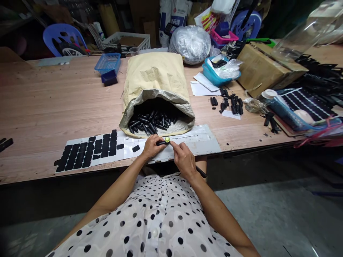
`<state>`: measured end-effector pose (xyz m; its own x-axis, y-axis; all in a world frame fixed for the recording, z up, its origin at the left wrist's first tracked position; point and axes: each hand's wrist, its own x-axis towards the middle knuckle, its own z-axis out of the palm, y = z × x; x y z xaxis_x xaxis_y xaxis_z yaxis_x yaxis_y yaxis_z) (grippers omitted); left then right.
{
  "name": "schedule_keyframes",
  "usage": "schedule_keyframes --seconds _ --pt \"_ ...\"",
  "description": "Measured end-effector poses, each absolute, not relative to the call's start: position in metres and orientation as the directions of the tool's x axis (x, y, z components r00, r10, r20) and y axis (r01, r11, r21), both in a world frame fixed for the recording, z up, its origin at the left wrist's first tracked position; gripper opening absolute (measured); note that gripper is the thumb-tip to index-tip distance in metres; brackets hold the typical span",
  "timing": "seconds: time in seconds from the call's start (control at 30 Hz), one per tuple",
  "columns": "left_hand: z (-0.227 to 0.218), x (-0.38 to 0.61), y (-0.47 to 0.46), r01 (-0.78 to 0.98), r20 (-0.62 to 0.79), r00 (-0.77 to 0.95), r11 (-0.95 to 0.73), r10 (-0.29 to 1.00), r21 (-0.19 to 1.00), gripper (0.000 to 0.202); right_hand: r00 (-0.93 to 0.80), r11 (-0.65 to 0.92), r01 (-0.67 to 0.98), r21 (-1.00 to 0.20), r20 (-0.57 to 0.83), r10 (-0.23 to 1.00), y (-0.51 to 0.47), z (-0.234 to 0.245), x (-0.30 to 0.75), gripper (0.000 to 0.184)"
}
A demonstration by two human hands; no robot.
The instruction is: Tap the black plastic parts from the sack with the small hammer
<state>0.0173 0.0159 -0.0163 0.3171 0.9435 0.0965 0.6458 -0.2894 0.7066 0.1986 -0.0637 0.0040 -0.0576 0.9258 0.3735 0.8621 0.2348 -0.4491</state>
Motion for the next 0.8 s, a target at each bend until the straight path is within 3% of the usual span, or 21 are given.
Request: schedule_keyframes --seconds 0.27,0.47,0.8 --pt "-0.014 0.017 0.015 0.651 0.100 0.332 -0.305 0.938 0.695 0.010 -0.117 0.267 0.870 -0.414 0.352 0.929 -0.064 0.006 0.186 0.039" --pt "-0.018 0.012 0.015 0.595 0.132 0.329 -0.314 0.935 0.740 0.010 0.030 0.153 0.893 -0.424 0.394 0.919 -0.039 0.002 0.206 0.039" --pt "-0.023 0.002 0.017 0.550 0.120 0.359 -0.314 0.926 0.774 0.030 0.114 -0.031 0.973 -0.227 0.363 0.925 0.010 -0.024 0.233 0.033"
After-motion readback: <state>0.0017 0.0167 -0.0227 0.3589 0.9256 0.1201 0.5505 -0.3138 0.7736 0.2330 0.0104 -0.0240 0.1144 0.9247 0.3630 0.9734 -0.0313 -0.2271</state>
